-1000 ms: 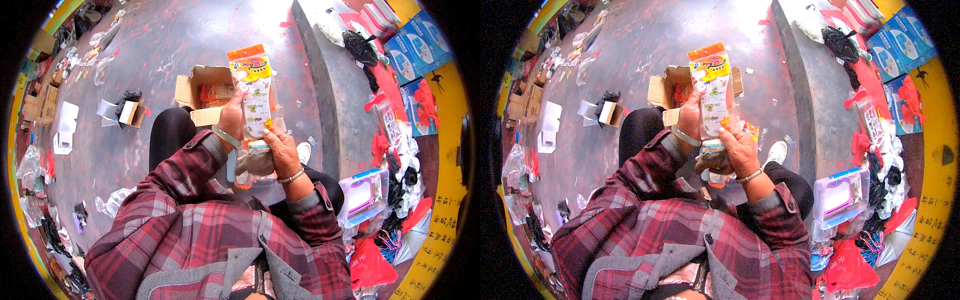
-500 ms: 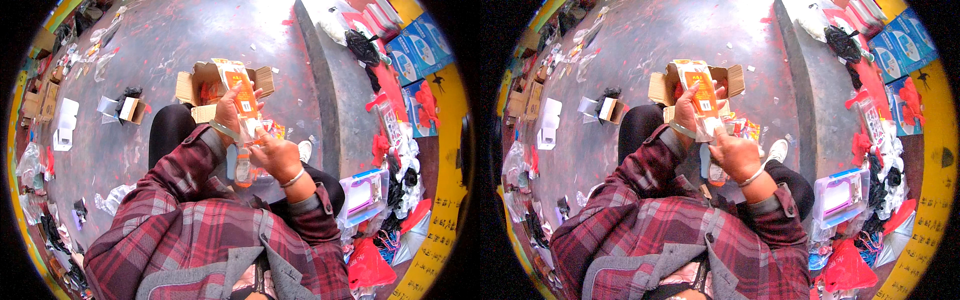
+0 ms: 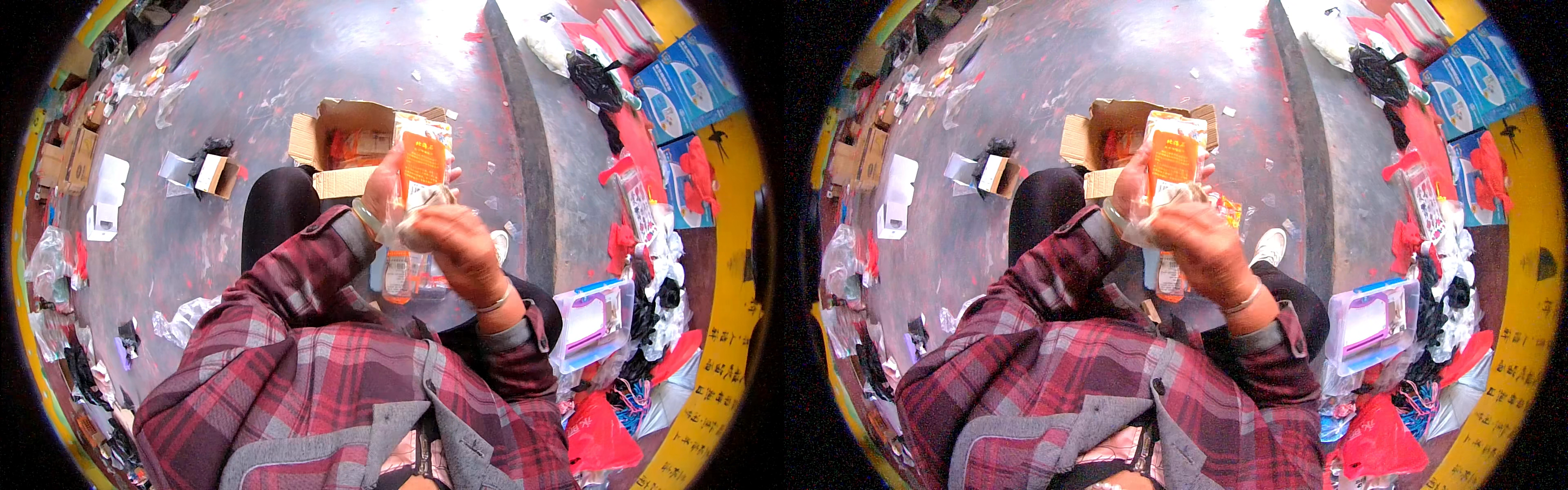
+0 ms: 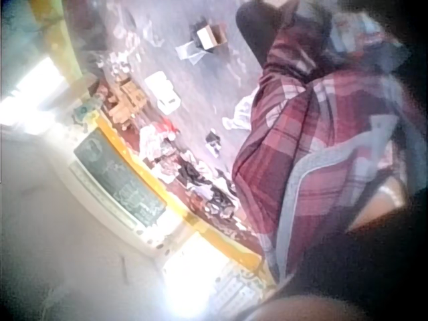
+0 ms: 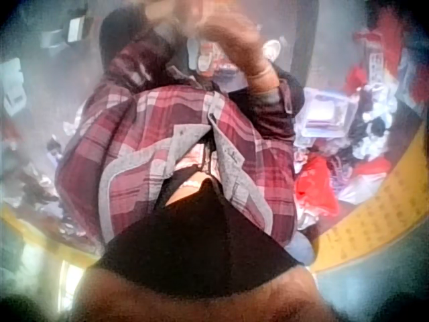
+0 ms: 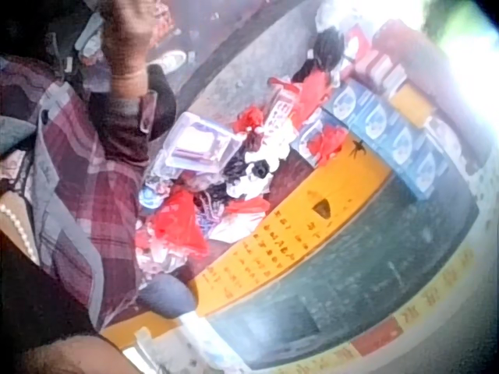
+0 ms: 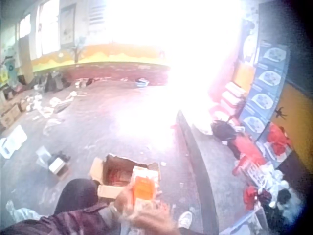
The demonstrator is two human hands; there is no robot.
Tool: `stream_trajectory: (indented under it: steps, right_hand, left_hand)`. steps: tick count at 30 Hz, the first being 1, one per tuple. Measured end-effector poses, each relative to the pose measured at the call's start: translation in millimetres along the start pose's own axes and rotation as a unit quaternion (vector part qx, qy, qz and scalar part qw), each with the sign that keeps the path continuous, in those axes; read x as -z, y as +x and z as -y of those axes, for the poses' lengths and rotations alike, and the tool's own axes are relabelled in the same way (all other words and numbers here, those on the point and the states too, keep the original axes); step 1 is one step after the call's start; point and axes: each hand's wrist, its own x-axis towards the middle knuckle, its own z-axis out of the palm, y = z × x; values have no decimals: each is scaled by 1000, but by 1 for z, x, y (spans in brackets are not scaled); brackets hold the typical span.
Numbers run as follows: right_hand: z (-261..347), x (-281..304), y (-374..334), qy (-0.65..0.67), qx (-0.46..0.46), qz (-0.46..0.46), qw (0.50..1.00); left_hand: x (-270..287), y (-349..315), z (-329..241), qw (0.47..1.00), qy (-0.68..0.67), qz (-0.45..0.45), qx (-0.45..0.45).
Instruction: The person sits on the floor and wipes the surface of several packaged slippers using a cloth. They pick up each slipper from a cardboard box, wipe it, and place it back into the box.
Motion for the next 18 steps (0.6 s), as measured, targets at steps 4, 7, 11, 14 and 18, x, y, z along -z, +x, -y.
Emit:
stream_trajectory:
  steps: [4,7,11,14,18]
  right_hand:
    - [10,-10,-2,-157,40,20,987]
    - [-2,1,1,-228,26,-19,973]
    - [-21,14,0,-256,-12,-75,964]
    - [-36,22,-5,-259,-49,-134,955]
    - [-52,33,-8,-273,-155,-155,937]
  left_hand:
    - [12,-4,15,998,48,-6,28]
    - [29,-7,35,992,105,10,63]
    - [27,-25,55,969,213,-61,110]
    - [6,-32,52,956,238,-41,164]
    - [11,-36,49,947,269,1,173]
